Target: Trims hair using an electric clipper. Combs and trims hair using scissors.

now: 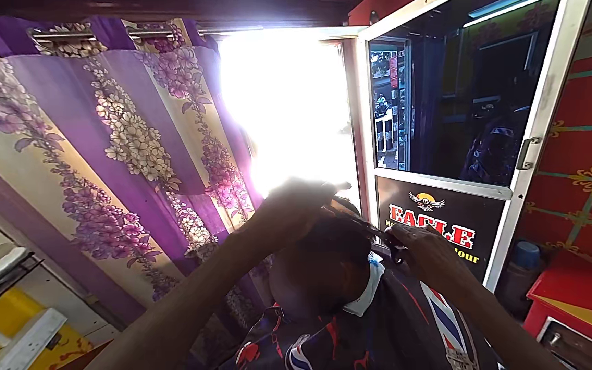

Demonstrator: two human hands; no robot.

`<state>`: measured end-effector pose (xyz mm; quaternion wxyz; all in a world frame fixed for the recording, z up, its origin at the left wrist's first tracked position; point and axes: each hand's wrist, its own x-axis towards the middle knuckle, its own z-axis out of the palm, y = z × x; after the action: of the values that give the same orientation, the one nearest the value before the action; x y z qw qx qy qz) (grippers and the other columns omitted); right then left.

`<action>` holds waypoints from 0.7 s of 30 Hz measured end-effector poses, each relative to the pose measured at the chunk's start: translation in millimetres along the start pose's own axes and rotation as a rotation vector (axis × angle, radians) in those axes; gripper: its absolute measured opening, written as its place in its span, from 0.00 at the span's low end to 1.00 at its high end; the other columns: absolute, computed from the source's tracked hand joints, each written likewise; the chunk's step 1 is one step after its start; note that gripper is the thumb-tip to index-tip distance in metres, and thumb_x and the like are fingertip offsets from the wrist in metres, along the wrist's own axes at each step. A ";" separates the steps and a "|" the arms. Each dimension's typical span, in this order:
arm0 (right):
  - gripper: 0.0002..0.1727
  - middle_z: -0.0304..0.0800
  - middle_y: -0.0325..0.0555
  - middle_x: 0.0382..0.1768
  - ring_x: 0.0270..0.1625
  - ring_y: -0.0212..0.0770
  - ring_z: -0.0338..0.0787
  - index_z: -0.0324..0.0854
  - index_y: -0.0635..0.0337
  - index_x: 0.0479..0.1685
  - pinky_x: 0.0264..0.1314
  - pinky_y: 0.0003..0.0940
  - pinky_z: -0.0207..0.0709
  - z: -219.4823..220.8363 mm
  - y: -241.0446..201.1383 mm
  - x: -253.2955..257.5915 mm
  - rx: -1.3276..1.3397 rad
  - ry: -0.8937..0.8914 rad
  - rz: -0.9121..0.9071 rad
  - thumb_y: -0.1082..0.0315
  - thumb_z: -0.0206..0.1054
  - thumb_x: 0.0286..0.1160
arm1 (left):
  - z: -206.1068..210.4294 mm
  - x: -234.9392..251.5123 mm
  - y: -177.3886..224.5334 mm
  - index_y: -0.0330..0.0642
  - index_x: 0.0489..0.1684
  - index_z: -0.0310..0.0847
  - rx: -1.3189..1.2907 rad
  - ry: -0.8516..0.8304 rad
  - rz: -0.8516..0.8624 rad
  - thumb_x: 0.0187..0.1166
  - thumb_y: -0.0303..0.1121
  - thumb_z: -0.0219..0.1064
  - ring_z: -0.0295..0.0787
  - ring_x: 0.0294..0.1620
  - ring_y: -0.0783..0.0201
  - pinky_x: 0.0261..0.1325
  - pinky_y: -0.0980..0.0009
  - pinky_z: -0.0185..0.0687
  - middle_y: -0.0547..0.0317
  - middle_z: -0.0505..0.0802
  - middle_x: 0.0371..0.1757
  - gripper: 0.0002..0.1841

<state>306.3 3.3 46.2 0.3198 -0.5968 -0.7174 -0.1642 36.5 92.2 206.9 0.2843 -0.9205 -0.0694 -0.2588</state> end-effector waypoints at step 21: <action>0.22 0.94 0.49 0.41 0.40 0.56 0.94 0.89 0.56 0.53 0.43 0.62 0.86 -2.5 -1.1 -19.5 0.064 0.071 0.245 0.80 0.82 0.55 | -4.3 -17.0 28.9 0.55 0.50 0.92 0.083 0.043 -0.152 0.85 0.44 0.63 0.88 0.38 0.60 0.57 0.48 0.68 0.62 0.94 0.42 0.11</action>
<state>307.5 -13.2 35.4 0.3814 -0.6634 -0.6321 -0.1220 28.1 66.2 187.1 0.3032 -0.8942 -0.1435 -0.2964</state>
